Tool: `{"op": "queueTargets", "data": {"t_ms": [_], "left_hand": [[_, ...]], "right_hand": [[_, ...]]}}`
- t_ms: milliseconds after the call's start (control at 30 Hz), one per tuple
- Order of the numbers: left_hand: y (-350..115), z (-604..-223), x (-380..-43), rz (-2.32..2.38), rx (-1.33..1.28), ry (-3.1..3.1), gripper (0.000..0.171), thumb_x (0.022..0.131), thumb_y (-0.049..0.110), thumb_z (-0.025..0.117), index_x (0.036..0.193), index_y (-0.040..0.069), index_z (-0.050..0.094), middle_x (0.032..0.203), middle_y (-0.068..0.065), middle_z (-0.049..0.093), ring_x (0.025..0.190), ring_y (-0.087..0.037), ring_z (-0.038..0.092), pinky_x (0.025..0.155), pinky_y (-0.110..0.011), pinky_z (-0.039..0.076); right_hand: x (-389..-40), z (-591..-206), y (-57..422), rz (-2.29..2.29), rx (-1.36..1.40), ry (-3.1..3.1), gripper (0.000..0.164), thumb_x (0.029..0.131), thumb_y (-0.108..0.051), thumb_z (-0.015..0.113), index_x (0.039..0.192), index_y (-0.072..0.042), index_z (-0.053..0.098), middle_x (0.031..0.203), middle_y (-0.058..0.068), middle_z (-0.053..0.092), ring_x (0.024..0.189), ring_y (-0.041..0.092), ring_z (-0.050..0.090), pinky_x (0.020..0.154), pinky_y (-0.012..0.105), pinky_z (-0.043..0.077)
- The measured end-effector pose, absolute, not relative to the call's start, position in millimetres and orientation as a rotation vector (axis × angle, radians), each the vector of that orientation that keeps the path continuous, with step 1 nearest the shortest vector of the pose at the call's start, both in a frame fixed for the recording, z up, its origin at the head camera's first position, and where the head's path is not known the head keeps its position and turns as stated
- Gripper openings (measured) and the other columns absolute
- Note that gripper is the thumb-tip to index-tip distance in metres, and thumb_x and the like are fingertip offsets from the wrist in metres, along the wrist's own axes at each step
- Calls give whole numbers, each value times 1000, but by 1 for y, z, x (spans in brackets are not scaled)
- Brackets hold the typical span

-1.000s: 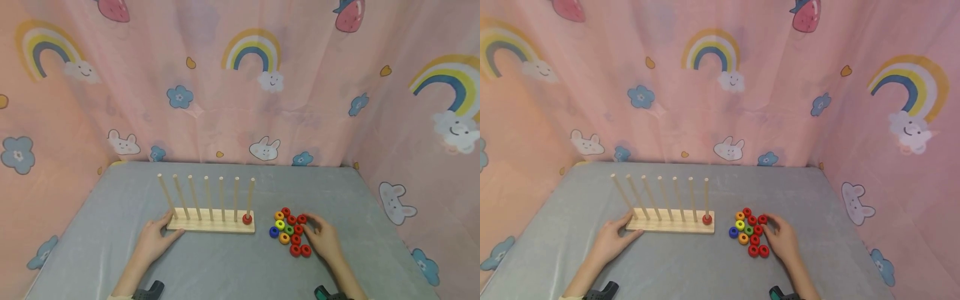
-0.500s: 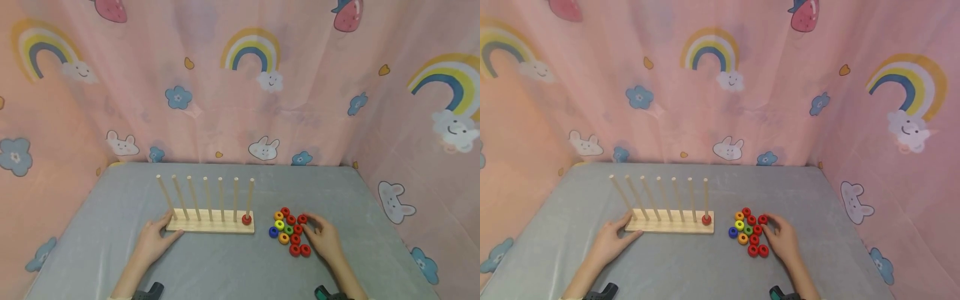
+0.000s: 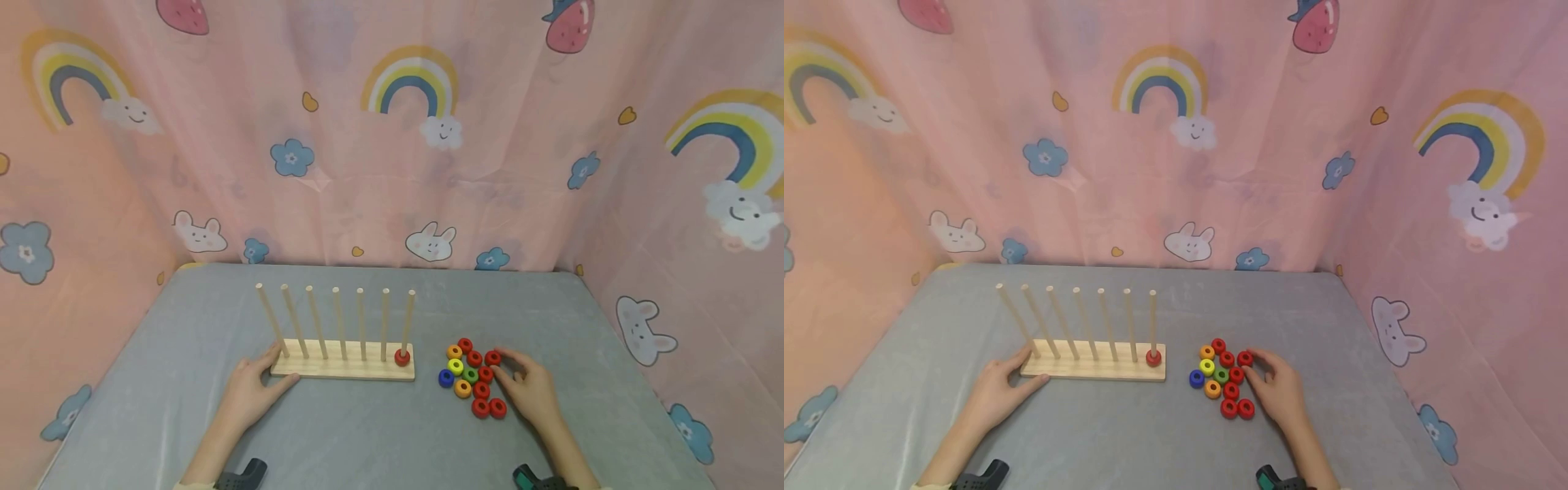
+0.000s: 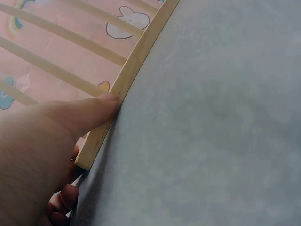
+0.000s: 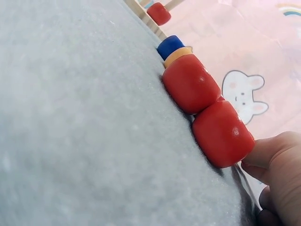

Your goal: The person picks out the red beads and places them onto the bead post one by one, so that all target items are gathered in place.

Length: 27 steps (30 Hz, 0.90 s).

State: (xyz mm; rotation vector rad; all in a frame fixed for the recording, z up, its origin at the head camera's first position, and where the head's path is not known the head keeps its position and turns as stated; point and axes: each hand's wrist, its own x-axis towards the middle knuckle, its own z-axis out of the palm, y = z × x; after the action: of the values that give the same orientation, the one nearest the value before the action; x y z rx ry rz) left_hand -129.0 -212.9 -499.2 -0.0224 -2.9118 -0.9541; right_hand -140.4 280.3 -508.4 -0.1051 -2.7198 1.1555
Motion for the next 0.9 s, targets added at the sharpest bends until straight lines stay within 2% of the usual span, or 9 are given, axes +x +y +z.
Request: {"op": "queueTargets", "data": {"t_ms": [300, 533, 567, 633, 667, 733, 800, 900], "left_hand": [[-213, -501, -129, -943, -17, -2922, 81, 91, 47, 83, 152, 1, 56, 153, -18, 57, 89, -29, 56, 72, -41, 49], [-213, -501, -129, -953, -14, -2915, 81, 90, 46, 84, 152, 1, 56, 152, -18, 57, 90, -29, 56, 72, -42, 49], [-213, -501, -129, -953, -13, -2913, 81, 90, 46, 84, 152, 1, 56, 152, -19, 57, 90, -29, 56, 72, -42, 49], [-213, -501, -129, -953, -16, -2907, 81, 90, 46, 84, 152, 1, 56, 152, -19, 57, 89, -28, 55, 71, -41, 49], [-213, -502, -129, -952, -21, -2903, 81, 90, 45, 85, 152, 1, 56, 152, -18, 58, 88, -28, 55, 71, -41, 49], [-213, -502, -130, -951, -28, -2894, 81, 90, 45, 85, 152, 1, 57, 152, -18, 58, 87, -27, 55, 71, -41, 49], [-213, -502, -130, -949, -35, -2887, 80, 90, 44, 85, 151, 0, 57, 152, -18, 58, 87, -27, 55, 71, -40, 49], [-213, -502, -130, -947, -34, -2888, 80, 90, 45, 85, 151, 0, 58, 152, -17, 58, 87, -26, 55, 71, -40, 48]], "right_hand": [[-140, -507, 281, 1224, -102, -2669, 40, 96, -12, 81, 133, -1, 72, 123, 26, 71, 43, 2, 26, 42, 24, 31], [-138, -504, 281, 1420, -153, -2580, 44, 97, -18, 81, 136, 0, 70, 126, 30, 70, 42, 2, 29, 40, 25, 33], [-138, -503, 281, 1445, -158, -2562, 44, 97, -18, 81, 135, -1, 70, 123, 29, 71, 41, 2, 30, 39, 24, 33], [-137, -501, 281, 1473, -165, -2531, 43, 96, -18, 81, 134, -1, 71, 96, 22, 74, 40, 1, 29, 38, 24, 32], [-137, -500, 281, 1476, -164, -2518, 42, 96, -17, 81, 134, -1, 71, 81, 16, 70, 40, 1, 28, 38, 24, 31], [-136, -498, 281, 1484, -150, -2486, 40, 96, -14, 82, 132, -1, 72, 58, 2, 55, 39, 0, 26, 37, 24, 30], [-135, -495, 281, 1501, -130, -2455, 38, 95, -12, 81, 131, 0, 72, 48, -7, 36, 39, -1, 25, 36, 24, 29], [-132, -490, 279, 1519, -100, -2419, 37, 96, -10, 81, 130, 0, 73, 47, -11, 33, 39, -2, 24, 35, 24, 28]]}}
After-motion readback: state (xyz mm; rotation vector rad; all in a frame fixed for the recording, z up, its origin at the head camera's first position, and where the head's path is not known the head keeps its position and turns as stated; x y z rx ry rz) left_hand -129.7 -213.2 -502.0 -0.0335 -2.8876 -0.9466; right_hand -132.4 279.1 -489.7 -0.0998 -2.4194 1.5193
